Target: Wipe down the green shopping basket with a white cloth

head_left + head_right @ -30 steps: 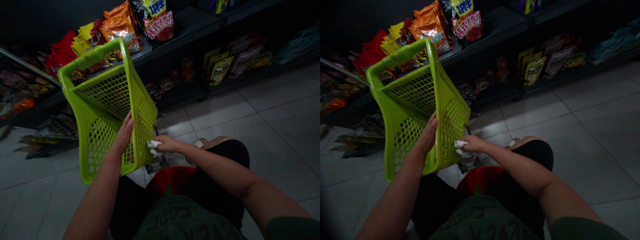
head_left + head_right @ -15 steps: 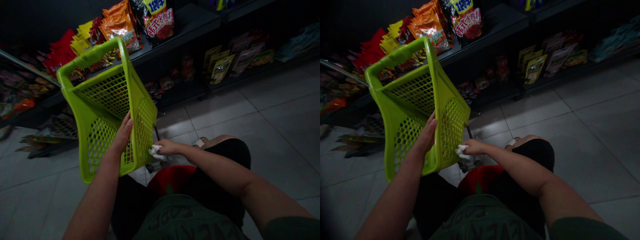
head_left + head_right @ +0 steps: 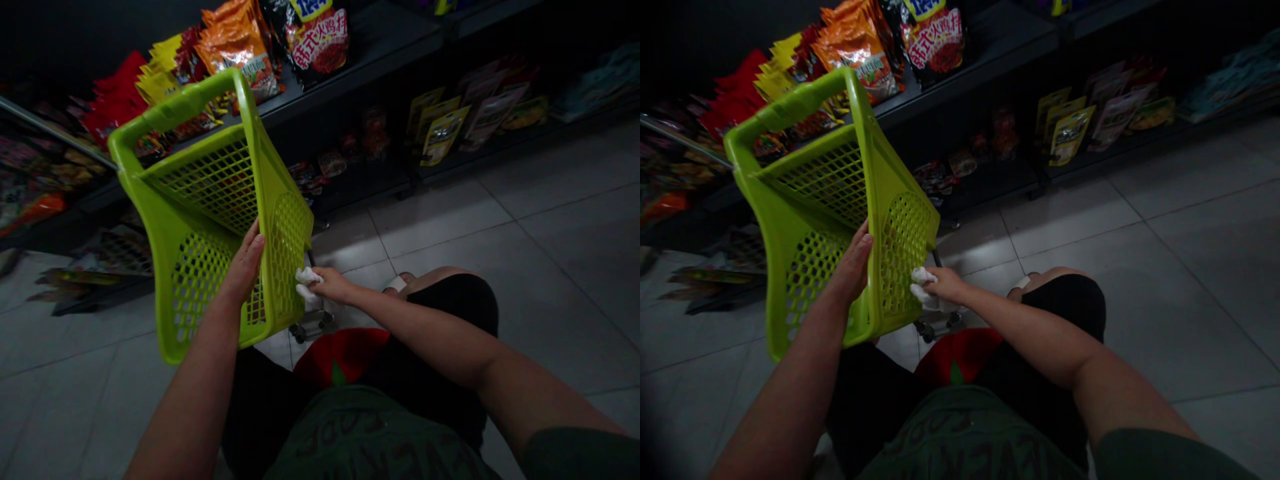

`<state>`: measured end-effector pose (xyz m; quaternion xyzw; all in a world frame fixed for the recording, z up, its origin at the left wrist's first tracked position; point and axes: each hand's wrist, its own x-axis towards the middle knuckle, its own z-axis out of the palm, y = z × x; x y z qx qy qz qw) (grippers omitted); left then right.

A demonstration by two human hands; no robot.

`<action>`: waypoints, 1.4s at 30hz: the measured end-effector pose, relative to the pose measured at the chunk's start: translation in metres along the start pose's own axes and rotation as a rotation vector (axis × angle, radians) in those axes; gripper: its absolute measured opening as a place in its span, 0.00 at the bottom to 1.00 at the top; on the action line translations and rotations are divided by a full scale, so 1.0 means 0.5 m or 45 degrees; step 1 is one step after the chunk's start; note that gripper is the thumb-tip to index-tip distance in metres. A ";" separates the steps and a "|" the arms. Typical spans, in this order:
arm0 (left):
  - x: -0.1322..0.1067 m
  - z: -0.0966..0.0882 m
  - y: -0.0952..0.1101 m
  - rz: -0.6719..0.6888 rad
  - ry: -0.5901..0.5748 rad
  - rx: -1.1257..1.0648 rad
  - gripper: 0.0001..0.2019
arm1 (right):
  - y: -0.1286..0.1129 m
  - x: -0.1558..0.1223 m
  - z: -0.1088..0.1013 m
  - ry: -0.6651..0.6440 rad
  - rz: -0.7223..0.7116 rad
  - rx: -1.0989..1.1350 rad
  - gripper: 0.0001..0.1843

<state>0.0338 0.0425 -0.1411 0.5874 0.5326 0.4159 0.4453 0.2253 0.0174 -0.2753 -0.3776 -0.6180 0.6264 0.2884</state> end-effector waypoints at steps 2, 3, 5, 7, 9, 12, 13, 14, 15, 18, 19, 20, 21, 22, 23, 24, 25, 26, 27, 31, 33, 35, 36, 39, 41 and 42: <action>-0.002 0.003 0.006 -0.023 0.043 0.009 0.28 | 0.002 -0.003 0.004 -0.101 0.001 0.038 0.17; -0.003 0.004 0.008 -0.028 0.059 0.016 0.28 | 0.002 -0.004 0.005 -0.172 -0.013 0.051 0.17; -0.004 0.005 0.009 -0.032 0.071 0.016 0.28 | 0.000 -0.004 -0.001 -0.262 -0.004 0.070 0.17; -0.005 0.006 0.006 -0.034 0.059 -0.011 0.29 | -0.003 0.000 -0.018 -0.314 0.092 0.080 0.15; -0.004 0.005 0.001 -0.023 0.035 -0.025 0.29 | -0.006 0.006 -0.039 -0.308 0.216 0.048 0.14; -0.003 0.005 -0.003 0.007 0.002 -0.022 0.30 | -0.003 0.010 -0.061 -0.246 0.260 -0.014 0.14; -0.003 0.006 -0.003 0.011 -0.005 -0.024 0.31 | 0.000 0.010 -0.061 -0.251 0.239 -0.002 0.15; -0.003 0.007 -0.002 0.009 -0.006 -0.028 0.31 | 0.004 0.009 -0.057 -0.281 0.216 0.028 0.16; -0.004 0.008 0.000 0.002 0.000 -0.033 0.31 | 0.009 0.007 -0.050 -0.319 0.192 0.064 0.16; -0.005 0.009 0.001 -0.027 0.033 -0.040 0.29 | 0.020 0.004 -0.023 -0.358 0.115 0.123 0.16; -0.005 0.008 0.001 -0.036 0.045 -0.042 0.29 | 0.022 0.004 -0.017 -0.350 0.089 0.113 0.16; -0.005 0.007 0.000 -0.045 0.051 -0.043 0.29 | 0.023 0.004 -0.014 -0.336 0.078 0.082 0.16; -0.004 0.005 -0.002 -0.049 0.048 -0.044 0.29 | 0.022 0.003 -0.013 -0.343 0.086 0.032 0.16; -0.004 0.004 -0.003 -0.048 0.040 -0.045 0.29 | 0.020 0.003 -0.016 -0.371 0.111 -0.024 0.15; -0.003 0.003 -0.004 -0.042 0.032 -0.045 0.29 | 0.017 0.002 -0.020 -0.405 0.142 -0.071 0.15; -0.003 0.002 -0.005 -0.031 0.018 -0.043 0.29 | 0.013 0.000 -0.025 -0.437 0.171 -0.098 0.15; -0.002 0.002 -0.004 -0.020 0.004 -0.041 0.30 | 0.010 -0.002 -0.029 -0.462 0.185 -0.099 0.15; -0.002 0.003 -0.003 -0.013 -0.005 -0.043 0.30 | 0.006 -0.005 -0.032 -0.471 0.178 -0.080 0.16; -0.002 0.004 -0.001 -0.013 -0.006 -0.049 0.29 | 0.004 -0.009 -0.032 -0.472 0.155 -0.053 0.17; -0.005 0.009 0.005 -0.051 0.033 -0.072 0.29 | 0.003 -0.021 -0.015 -0.538 0.051 -0.029 0.18; -0.006 0.010 0.005 -0.048 0.041 -0.061 0.29 | 0.004 -0.021 -0.006 -0.540 0.031 -0.037 0.18; -0.008 0.010 0.003 -0.030 0.026 -0.041 0.30 | 0.003 -0.013 -0.007 -0.503 0.065 -0.043 0.17; -0.008 0.011 0.003 -0.020 0.016 -0.031 0.30 | 0.002 -0.006 -0.011 -0.486 0.093 -0.056 0.16; -0.007 0.017 0.007 -0.002 -0.006 -0.025 0.32 | -0.004 0.024 -0.033 -0.298 0.137 -0.111 0.12; -0.006 0.021 0.012 -0.004 -0.011 -0.040 0.32 | -0.004 0.043 -0.043 -0.140 0.089 -0.127 0.13; -0.005 0.023 0.014 -0.012 -0.007 -0.049 0.32 | -0.002 0.049 -0.044 -0.094 0.056 -0.127 0.14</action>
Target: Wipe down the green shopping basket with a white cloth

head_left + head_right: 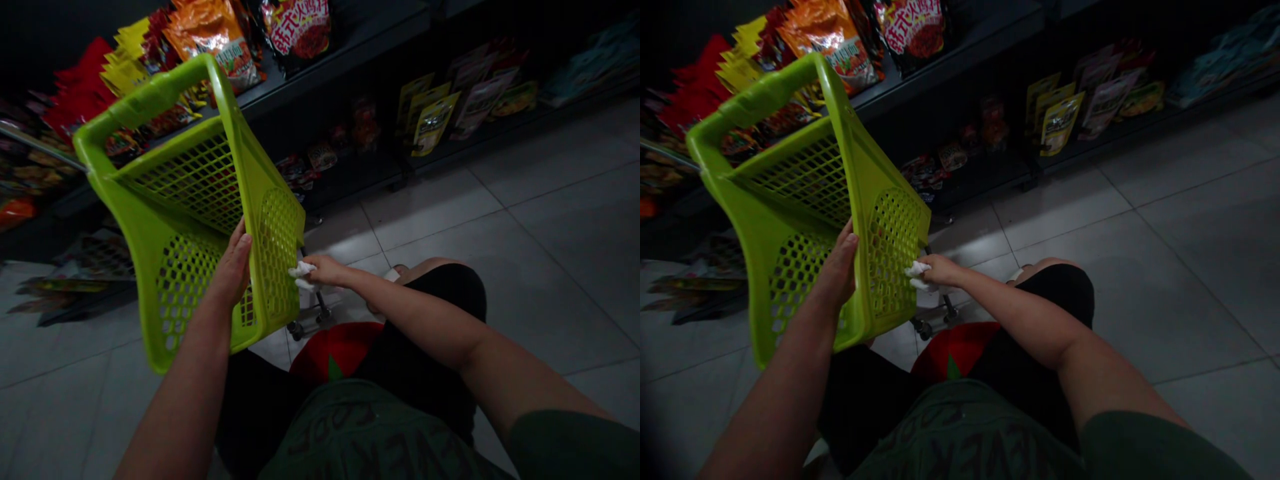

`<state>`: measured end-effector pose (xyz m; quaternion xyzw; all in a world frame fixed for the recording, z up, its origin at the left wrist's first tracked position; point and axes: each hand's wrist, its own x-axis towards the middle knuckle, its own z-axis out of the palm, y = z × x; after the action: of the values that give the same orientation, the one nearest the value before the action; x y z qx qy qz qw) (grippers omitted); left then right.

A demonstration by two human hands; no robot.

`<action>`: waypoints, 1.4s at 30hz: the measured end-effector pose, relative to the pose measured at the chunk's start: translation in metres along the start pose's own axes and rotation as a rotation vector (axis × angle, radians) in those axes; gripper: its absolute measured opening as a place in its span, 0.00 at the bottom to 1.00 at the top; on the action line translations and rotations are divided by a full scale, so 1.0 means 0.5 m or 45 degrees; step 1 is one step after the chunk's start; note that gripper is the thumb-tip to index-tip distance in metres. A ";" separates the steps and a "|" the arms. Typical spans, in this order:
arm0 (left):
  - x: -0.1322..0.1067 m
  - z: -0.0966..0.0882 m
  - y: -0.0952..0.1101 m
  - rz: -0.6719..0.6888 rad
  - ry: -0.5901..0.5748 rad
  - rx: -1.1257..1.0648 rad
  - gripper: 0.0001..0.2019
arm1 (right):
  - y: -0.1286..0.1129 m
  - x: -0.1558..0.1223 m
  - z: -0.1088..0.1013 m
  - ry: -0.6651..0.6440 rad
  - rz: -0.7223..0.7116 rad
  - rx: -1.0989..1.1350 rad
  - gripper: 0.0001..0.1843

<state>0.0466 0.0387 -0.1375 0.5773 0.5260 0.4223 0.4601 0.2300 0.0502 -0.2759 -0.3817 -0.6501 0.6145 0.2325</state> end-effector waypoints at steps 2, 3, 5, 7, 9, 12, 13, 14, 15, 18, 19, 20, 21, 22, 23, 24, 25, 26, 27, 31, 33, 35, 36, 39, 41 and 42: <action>0.001 0.001 0.002 -0.025 0.027 -0.014 0.31 | 0.006 0.007 0.006 -0.002 -0.087 -0.033 0.14; 0.001 0.001 0.002 -0.036 0.041 -0.017 0.31 | 0.010 0.008 0.013 -0.023 -0.144 -0.073 0.14; 0.000 -0.003 0.000 -0.043 0.045 -0.013 0.31 | 0.019 0.006 0.025 -0.048 -0.268 -0.164 0.16; -0.003 -0.007 -0.002 -0.030 0.024 -0.004 0.31 | 0.026 0.005 0.030 -0.069 -0.345 -0.231 0.23; -0.006 -0.010 -0.002 -0.022 0.006 0.001 0.31 | 0.030 0.008 0.024 -0.078 -0.317 -0.257 0.23; -0.011 -0.010 0.000 -0.029 -0.002 -0.008 0.31 | 0.031 0.013 0.009 0.052 -0.119 -0.215 0.11; -0.012 -0.010 0.001 -0.034 0.000 -0.011 0.31 | 0.032 0.013 0.008 0.105 -0.052 -0.167 0.09; -0.013 -0.009 0.001 -0.039 0.002 -0.013 0.31 | 0.033 0.012 0.009 0.131 0.001 -0.103 0.08; -0.013 -0.009 0.001 -0.041 0.007 -0.014 0.31 | 0.034 0.010 0.013 0.122 0.031 -0.029 0.10; -0.011 -0.009 -0.001 -0.051 0.034 -0.021 0.31 | 0.038 0.000 0.031 -0.018 0.001 0.154 0.17; -0.010 -0.009 -0.001 -0.058 0.043 -0.028 0.30 | 0.039 -0.002 0.037 -0.038 -0.019 0.174 0.19; -0.010 -0.009 -0.001 -0.065 0.047 -0.035 0.30 | 0.038 -0.003 0.041 -0.029 -0.033 0.175 0.19; -0.010 -0.008 -0.001 -0.069 0.049 -0.040 0.30 | 0.038 -0.003 0.044 0.007 -0.033 0.165 0.18; -0.010 -0.008 0.000 -0.069 0.045 -0.043 0.30 | 0.036 -0.002 0.045 0.058 -0.015 0.155 0.17; -0.010 -0.007 0.001 -0.064 0.038 -0.043 0.30 | 0.034 -0.001 0.044 0.110 0.015 0.153 0.16; -0.011 -0.006 0.002 -0.057 0.029 -0.041 0.30 | 0.031 0.001 0.043 0.145 0.049 0.165 0.16; -0.012 -0.005 0.003 -0.051 0.022 -0.038 0.30 | 0.029 0.003 0.042 0.152 0.082 0.184 0.15; -0.014 -0.005 0.003 -0.049 0.021 -0.036 0.29 | 0.027 0.005 0.041 0.137 0.113 0.200 0.16; -0.016 -0.006 0.003 -0.051 0.023 -0.035 0.29 | 0.026 0.007 0.041 0.100 0.136 0.205 0.16; -0.026 -0.015 0.001 -0.087 0.035 -0.017 0.28 | 0.029 0.015 0.040 -0.028 0.136 0.125 0.19; -0.034 -0.016 0.003 -0.111 0.039 -0.023 0.29 | 0.033 0.020 0.039 -0.011 0.155 0.118 0.19; -0.043 -0.011 0.012 -0.136 0.062 -0.040 0.30 | 0.034 0.025 0.037 0.139 0.229 0.128 0.16; -0.047 -0.006 0.018 -0.151 0.078 -0.048 0.30 | 0.034 0.026 0.036 0.239 0.257 0.130 0.14; -0.058 0.013 0.039 -0.196 0.123 -0.056 0.32 | 0.032 0.022 0.037 0.388 0.164 0.108 0.10; -0.064 0.021 0.050 -0.205 0.133 -0.040 0.32 | 0.031 0.017 0.039 0.335 -0.005 0.055 0.11; -0.066 0.023 0.052 -0.204 0.131 -0.024 0.31 | 0.031 0.014 0.040 0.305 -0.074 0.020 0.13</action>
<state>0.0606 0.0042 -0.1147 0.5065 0.5894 0.4181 0.4703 0.2135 0.0426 -0.2951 -0.4316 -0.6237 0.5625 0.3290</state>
